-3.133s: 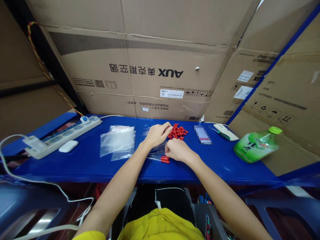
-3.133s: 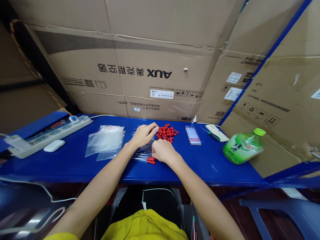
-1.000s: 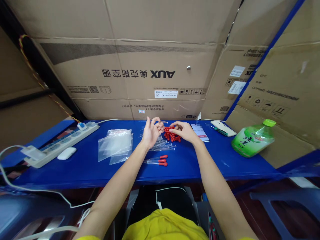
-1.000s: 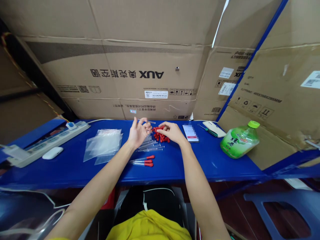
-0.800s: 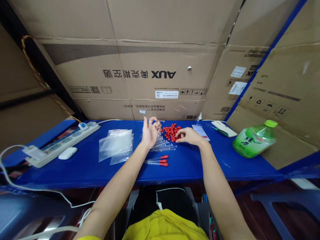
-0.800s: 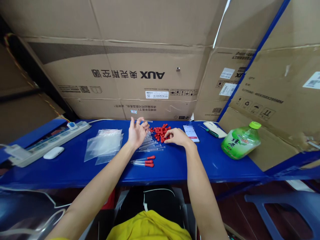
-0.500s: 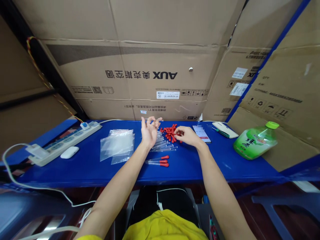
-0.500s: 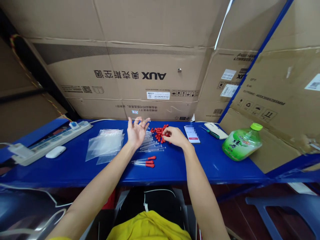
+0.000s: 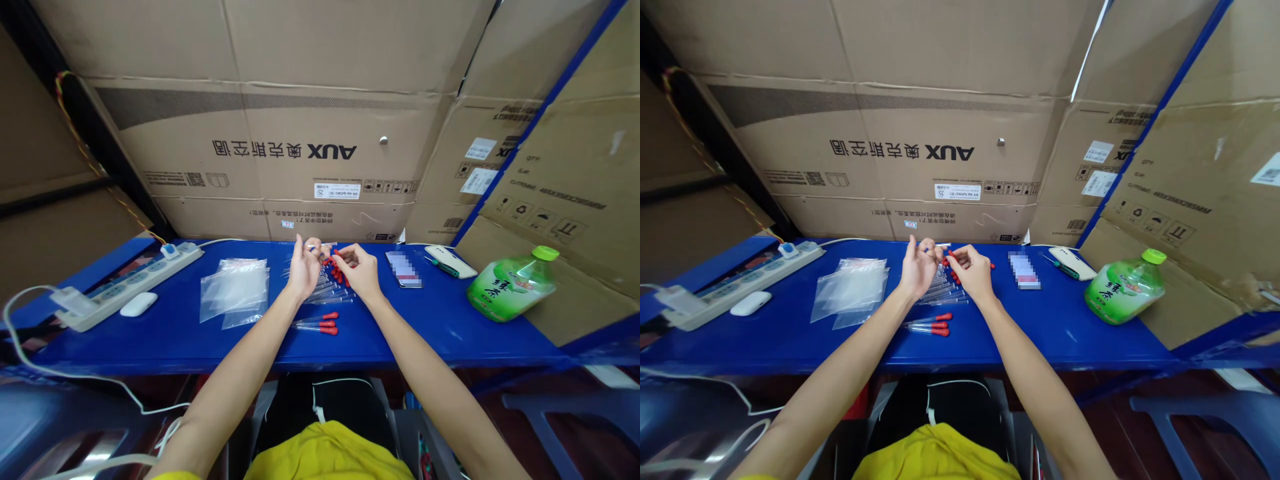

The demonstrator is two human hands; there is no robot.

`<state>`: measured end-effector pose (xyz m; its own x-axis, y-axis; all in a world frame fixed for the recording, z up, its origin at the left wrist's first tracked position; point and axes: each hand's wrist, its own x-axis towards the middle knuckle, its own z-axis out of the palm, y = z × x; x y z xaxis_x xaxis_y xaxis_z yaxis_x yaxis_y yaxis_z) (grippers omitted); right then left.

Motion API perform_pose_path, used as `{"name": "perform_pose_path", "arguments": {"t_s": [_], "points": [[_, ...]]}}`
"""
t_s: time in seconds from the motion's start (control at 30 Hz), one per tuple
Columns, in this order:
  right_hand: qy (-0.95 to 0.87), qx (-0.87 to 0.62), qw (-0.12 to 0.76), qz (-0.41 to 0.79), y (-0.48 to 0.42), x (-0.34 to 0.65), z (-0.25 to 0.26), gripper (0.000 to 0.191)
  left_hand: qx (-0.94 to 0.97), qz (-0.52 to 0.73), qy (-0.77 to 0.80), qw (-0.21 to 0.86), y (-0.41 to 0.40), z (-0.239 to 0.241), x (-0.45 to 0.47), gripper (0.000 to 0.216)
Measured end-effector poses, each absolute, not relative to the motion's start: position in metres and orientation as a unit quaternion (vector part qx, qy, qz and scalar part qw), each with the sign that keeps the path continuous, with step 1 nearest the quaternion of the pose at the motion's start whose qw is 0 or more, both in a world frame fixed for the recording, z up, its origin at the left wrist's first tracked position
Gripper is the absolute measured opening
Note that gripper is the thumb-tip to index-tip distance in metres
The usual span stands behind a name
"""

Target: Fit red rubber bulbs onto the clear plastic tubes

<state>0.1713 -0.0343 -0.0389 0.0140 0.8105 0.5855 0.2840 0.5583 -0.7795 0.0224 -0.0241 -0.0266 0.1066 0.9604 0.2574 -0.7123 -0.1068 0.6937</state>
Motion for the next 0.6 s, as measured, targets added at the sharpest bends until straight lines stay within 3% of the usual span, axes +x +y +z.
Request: {"name": "perform_pose_path", "arguments": {"t_s": [0.17, 0.6], "points": [[-0.641, -0.415, 0.607, 0.223, -0.0340, 0.1705, -0.0409, 0.026, 0.363, 0.640, 0.173, 0.655, -0.0246, -0.0260, 0.0259, 0.040], [-0.644, -0.413, 0.605, 0.221, -0.0336, 0.1741, -0.0416, 0.027, 0.360, 0.598, 0.185, 0.692, -0.0224, -0.0232, 0.0192, 0.038]]}}
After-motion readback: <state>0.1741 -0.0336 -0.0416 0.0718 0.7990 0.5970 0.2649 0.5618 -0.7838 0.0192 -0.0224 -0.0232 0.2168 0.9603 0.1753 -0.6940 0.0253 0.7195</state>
